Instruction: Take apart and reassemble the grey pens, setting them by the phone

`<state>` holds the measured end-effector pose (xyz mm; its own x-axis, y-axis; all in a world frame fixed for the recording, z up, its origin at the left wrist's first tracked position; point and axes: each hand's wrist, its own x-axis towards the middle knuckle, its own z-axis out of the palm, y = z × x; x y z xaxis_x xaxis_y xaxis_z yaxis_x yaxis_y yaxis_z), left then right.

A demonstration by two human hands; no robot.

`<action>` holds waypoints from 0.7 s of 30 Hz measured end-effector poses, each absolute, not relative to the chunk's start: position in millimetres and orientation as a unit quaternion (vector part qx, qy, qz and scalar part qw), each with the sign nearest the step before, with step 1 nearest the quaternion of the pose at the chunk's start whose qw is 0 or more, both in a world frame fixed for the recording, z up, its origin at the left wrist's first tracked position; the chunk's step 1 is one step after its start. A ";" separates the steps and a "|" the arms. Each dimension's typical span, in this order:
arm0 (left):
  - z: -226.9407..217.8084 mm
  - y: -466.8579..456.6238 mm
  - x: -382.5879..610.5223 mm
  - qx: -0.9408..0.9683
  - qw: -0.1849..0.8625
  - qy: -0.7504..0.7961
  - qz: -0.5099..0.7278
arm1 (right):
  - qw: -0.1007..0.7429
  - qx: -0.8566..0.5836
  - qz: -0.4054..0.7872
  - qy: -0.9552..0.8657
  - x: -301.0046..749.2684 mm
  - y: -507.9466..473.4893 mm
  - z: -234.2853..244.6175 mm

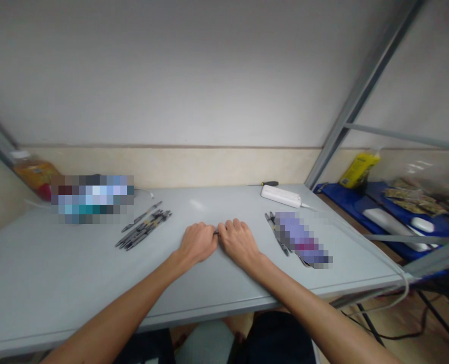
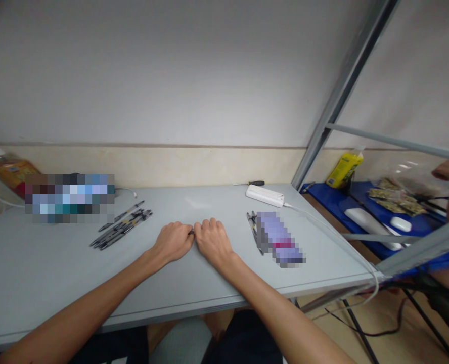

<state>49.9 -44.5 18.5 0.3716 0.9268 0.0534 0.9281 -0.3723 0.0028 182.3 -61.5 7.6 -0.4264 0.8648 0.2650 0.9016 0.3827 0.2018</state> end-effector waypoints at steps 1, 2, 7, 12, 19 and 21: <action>18.0 -43.6 49.3 -0.830 0.008 -0.557 -0.024 | 0.061 -0.533 -0.164 -0.828 181.9 -62.8 7.1; 17.4 -42.7 48.5 -0.831 0.001 -0.555 -0.026 | 0.066 -0.532 -0.168 -0.827 181.6 -63.9 6.7; 11.5 -39.4 44.4 -0.835 -0.039 -0.547 -0.043 | 0.085 -0.528 -0.181 -0.826 181.9 -65.5 6.8; 8.7 -34.5 37.0 -0.871 -0.034 -0.463 -0.160 | 0.079 -0.589 -0.154 -0.789 188.9 -58.7 6.3; 8.4 -26.4 28.5 -0.896 -0.008 -0.403 -0.186 | 0.061 -0.600 -0.127 -0.788 193.2 -55.8 6.0; 7.6 -25.8 28.2 -0.888 -0.043 -0.421 -0.180 | 0.069 -0.591 -0.138 -0.792 192.9 -56.4 5.6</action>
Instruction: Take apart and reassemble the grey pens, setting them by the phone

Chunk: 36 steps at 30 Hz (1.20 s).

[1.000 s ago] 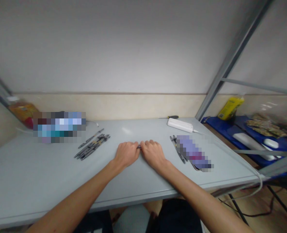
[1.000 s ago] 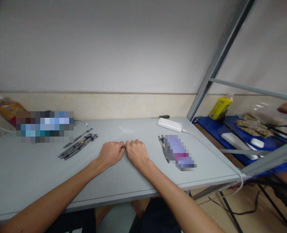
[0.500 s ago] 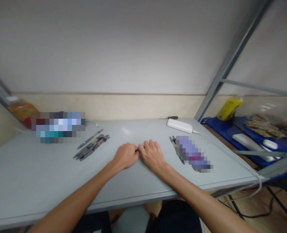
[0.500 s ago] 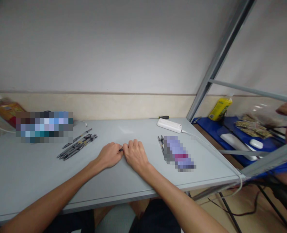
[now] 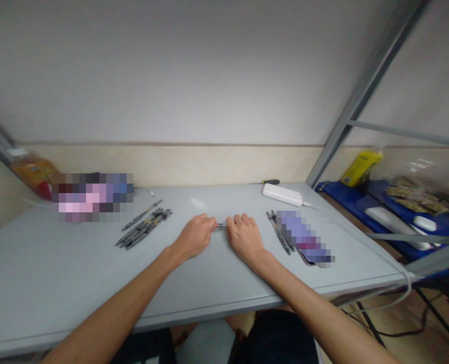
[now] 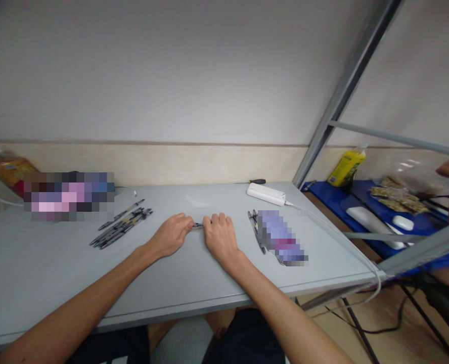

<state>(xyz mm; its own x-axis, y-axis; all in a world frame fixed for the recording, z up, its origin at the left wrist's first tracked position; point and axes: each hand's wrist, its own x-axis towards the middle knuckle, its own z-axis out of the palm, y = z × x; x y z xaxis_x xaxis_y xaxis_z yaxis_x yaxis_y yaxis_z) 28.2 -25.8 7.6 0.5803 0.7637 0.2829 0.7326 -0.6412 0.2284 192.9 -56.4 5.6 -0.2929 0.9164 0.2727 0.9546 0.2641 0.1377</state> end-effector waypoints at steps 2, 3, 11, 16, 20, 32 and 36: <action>7.1 -25.4 28.4 0.879 0.105 0.426 0.185 | 0.084 -0.581 -0.152 -0.795 193.2 -56.8 5.1; 7.1 -25.2 28.5 0.874 0.138 0.423 0.195 | 0.093 -0.579 -0.158 -0.795 193.6 -57.0 4.9; 5.2 -21.0 23.1 0.774 0.326 0.403 0.363 | 0.159 -0.591 -0.173 -0.772 198.3 -57.2 1.6; -2.3 -13.9 18.8 0.736 0.386 0.383 0.404 | 0.174 -0.565 -0.182 -0.786 201.8 -55.0 -3.1; -4.7 -11.4 18.8 0.716 0.426 0.375 0.407 | 0.207 -0.541 -0.178 -0.796 205.1 -54.9 -4.6; -2.8 -7.9 14.5 0.655 0.466 0.401 0.440 | 0.295 -0.582 -0.015 -0.757 211.1 -56.1 1.1; -1.1 -9.1 15.7 0.646 0.471 0.406 0.442 | 0.385 -0.530 0.031 -0.755 215.4 -53.5 -0.9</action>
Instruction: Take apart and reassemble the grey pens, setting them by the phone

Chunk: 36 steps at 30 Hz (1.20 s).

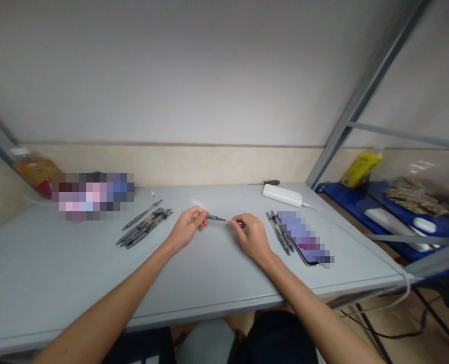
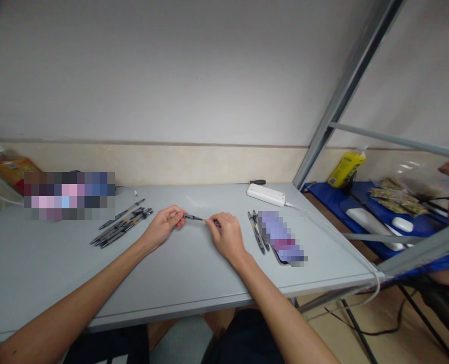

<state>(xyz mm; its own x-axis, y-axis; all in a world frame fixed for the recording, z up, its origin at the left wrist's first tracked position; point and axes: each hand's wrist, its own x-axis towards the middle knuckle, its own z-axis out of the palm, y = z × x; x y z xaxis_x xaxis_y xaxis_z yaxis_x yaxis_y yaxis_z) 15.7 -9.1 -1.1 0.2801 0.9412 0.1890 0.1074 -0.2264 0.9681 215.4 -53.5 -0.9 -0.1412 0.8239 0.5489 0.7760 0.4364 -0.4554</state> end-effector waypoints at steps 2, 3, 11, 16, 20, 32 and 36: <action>-1.3 -9.2 15.8 0.642 0.477 0.409 0.440 | 0.426 -0.503 0.047 -0.750 216.5 -52.5 -1.8; -1.7 -9.0 15.7 0.640 0.478 0.409 0.441 | 0.441 -0.497 0.055 -0.745 216.6 -52.2 -1.9; -3.2 -7.3 15.3 0.620 0.494 0.407 0.454 | 0.438 -0.568 0.161 -0.678 216.8 -51.6 1.6; -3.7 -6.8 15.4 0.610 0.501 0.407 0.459 | 0.485 -0.525 0.160 -0.680 218.3 -50.4 0.8; -5.2 -6.5 14.2 0.604 0.510 0.403 0.461 | 0.478 -0.548 0.201 -0.657 217.5 -50.5 2.0; -10.1 -2.7 12.9 0.592 0.526 0.389 0.470 | 0.489 -0.541 0.235 -0.643 218.5 -48.9 -0.2; -11.7 -2.0 12.7 0.589 0.528 0.383 0.478 | 0.485 -0.536 0.245 -0.646 218.3 -49.3 0.3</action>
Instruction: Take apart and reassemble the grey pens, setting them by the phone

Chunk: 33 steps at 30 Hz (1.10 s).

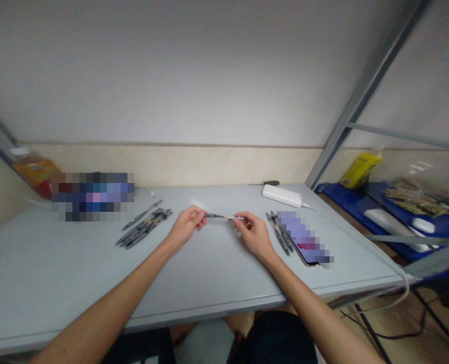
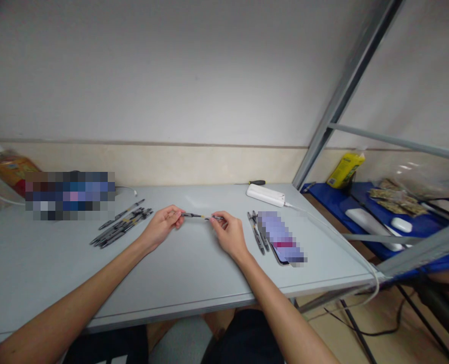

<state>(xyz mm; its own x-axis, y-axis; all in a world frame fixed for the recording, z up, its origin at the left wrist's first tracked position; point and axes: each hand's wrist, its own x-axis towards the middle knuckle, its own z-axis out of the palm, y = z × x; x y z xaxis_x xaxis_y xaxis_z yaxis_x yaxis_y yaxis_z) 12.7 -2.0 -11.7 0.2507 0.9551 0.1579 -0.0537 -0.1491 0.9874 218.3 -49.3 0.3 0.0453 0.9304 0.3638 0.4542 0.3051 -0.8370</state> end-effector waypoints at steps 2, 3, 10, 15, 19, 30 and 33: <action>-12.3 -1.6 12.8 0.583 0.533 0.380 0.481 | 0.503 -0.520 0.235 -0.649 218.3 -49.1 -0.2; -12.5 -1.5 12.8 0.581 0.536 0.379 0.482 | 0.509 -0.516 0.234 -0.648 218.3 -49.0 -0.4; -11.0 -2.1 13.4 0.577 0.537 0.384 0.482 | 0.504 -0.528 0.268 -0.629 218.8 -48.5 -1.1; -9.2 -3.0 14.7 0.587 0.514 0.402 0.479 | 0.547 -0.507 0.257 -0.614 220.4 -48.9 0.7; -11.1 0.0 13.6 0.571 0.513 0.408 0.493 | 0.574 -0.513 0.264 -0.582 223.5 -48.8 1.8; -6.9 2.1 9.7 0.509 0.534 0.393 0.550 | 0.666 -0.514 0.272 -0.467 236.8 -36.0 -3.9; -5.4 1.1 10.3 0.505 0.535 0.392 0.552 | 0.667 -0.513 0.273 -0.465 235.8 -37.2 -2.0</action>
